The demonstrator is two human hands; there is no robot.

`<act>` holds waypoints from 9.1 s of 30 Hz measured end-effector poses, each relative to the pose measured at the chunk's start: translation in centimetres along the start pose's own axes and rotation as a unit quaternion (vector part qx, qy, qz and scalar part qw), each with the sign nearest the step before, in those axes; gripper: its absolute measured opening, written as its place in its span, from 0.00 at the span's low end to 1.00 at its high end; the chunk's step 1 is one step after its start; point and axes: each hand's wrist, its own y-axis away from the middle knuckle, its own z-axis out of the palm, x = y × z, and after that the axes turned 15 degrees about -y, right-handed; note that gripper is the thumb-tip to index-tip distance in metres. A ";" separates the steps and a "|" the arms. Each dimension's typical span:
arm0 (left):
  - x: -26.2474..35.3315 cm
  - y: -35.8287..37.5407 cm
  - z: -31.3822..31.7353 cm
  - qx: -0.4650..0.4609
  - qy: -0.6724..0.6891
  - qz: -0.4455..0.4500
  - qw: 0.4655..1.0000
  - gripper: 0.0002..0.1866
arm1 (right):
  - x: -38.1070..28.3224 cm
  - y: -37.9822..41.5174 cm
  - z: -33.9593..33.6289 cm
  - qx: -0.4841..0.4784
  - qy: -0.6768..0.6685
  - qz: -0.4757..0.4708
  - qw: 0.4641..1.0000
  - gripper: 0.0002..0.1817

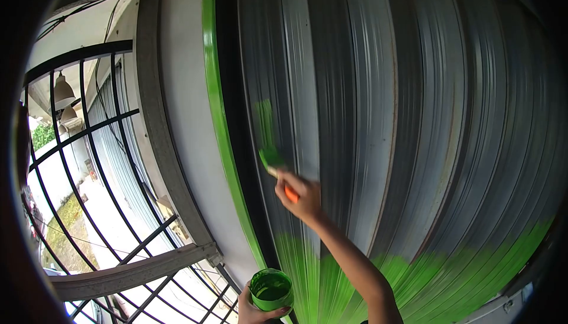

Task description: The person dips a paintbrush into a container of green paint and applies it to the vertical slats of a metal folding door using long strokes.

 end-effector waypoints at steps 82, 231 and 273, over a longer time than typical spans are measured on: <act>-2.9 -0.8 -0.8 0.044 -0.227 0.213 0.949 0.45 | -21.0 8.3 -10.8 -0.196 -0.148 0.359 0.900 0.08; -5.0 4.6 -1.6 0.026 -0.115 -0.040 0.992 0.48 | -3.0 7.7 3.8 0.003 -0.001 0.050 0.999 0.12; -5.5 5.0 -2.4 0.016 -0.118 -0.074 0.990 0.48 | -1.3 12.4 4.2 -0.081 0.048 0.083 0.992 0.05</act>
